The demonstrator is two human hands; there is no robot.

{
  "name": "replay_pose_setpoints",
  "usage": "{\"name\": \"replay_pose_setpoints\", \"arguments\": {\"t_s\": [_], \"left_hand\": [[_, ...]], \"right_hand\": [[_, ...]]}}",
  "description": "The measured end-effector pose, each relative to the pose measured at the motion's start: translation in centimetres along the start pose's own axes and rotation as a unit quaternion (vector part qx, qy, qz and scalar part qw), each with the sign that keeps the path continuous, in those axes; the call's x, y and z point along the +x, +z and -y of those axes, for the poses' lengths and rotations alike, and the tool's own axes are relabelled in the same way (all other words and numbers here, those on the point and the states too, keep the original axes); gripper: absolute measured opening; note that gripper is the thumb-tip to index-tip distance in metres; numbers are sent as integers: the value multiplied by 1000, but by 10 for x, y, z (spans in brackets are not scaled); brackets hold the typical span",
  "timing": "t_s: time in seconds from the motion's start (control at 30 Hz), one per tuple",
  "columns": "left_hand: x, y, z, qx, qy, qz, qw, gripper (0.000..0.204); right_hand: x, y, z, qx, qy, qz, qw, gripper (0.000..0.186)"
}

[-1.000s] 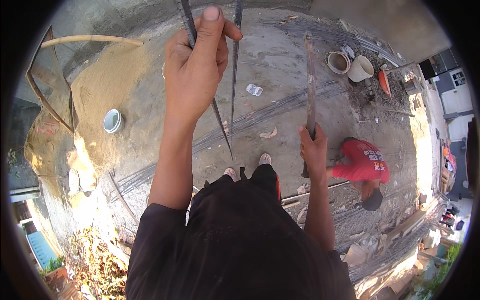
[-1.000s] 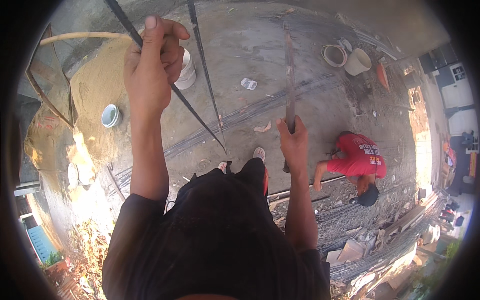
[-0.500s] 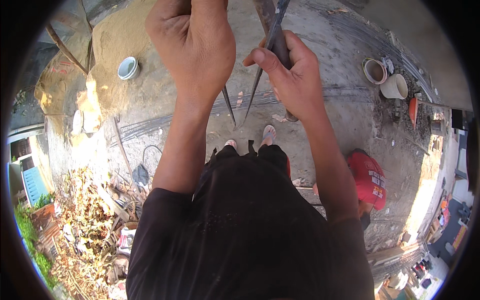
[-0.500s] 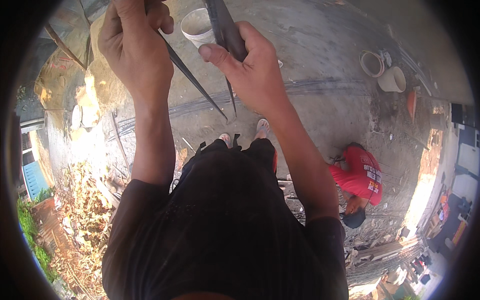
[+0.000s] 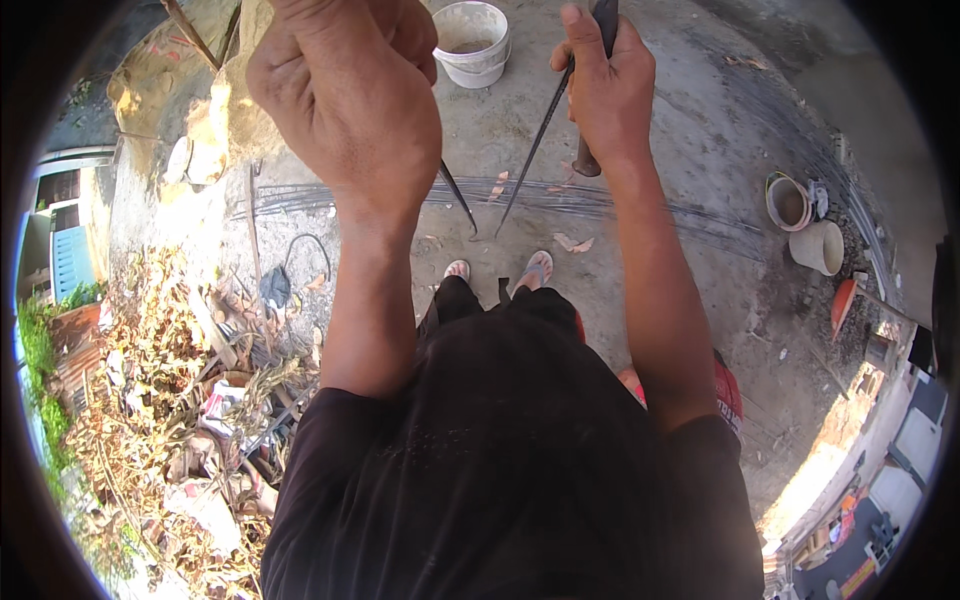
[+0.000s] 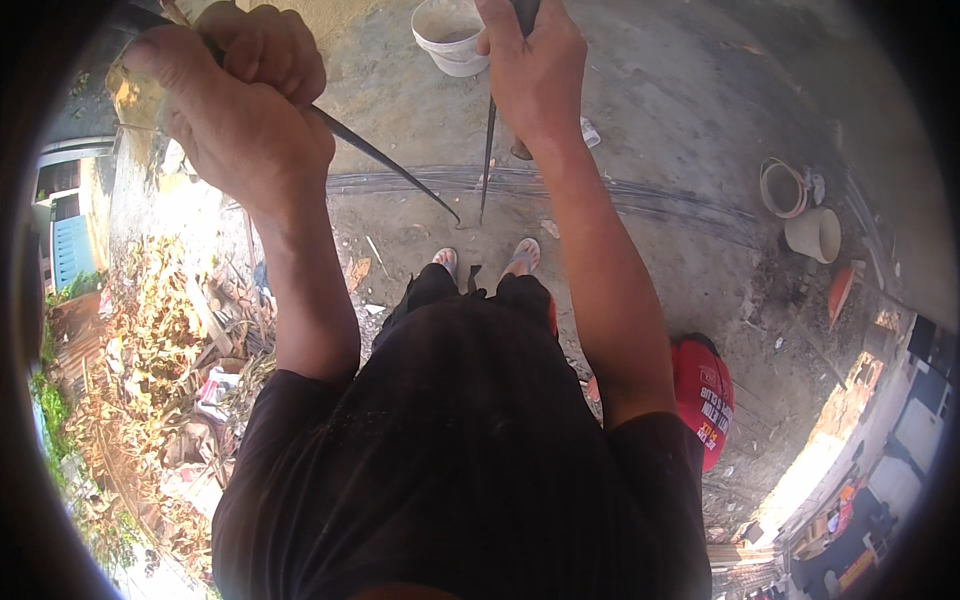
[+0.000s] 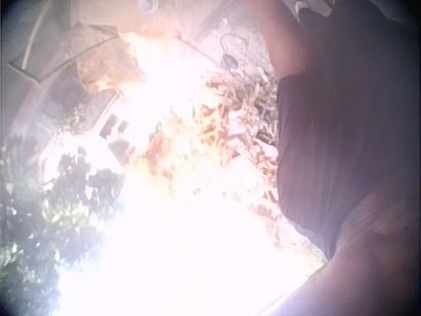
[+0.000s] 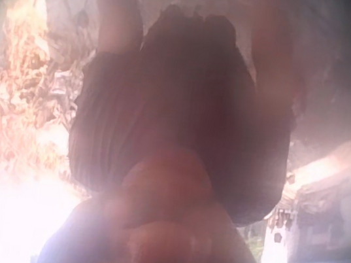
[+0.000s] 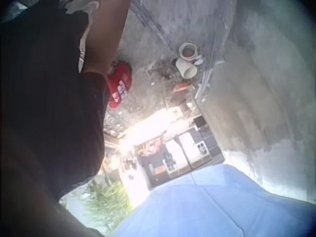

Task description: The person uses a hammer to strike and break long steel rods on a concrete floor. They repeatedly pick up rods, position them, and strike them to create shorter pieces, which are then placed on the ground.

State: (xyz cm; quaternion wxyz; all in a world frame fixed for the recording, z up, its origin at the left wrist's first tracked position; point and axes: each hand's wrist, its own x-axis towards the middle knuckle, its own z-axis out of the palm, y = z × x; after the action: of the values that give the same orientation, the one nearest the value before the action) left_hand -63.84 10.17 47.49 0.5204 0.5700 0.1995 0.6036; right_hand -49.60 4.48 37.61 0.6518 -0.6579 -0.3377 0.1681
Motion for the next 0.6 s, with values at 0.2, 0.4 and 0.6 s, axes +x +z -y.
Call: {"name": "replay_pose_setpoints", "arguments": {"t_s": [0.2,0.4,0.6], "left_hand": [[34,-17,-5,85,-47,-73,993,69],[-1,0,14,-185,-203,205,939,76],[14,-8,1,-109,-166,191,961,72]], "right_hand": [[5,-61,-18,52,24,-77,995,42],[-13,-54,-11,12,17,-11,1000,43],[-3,-69,-13,-70,-26,-22,997,38]]}}
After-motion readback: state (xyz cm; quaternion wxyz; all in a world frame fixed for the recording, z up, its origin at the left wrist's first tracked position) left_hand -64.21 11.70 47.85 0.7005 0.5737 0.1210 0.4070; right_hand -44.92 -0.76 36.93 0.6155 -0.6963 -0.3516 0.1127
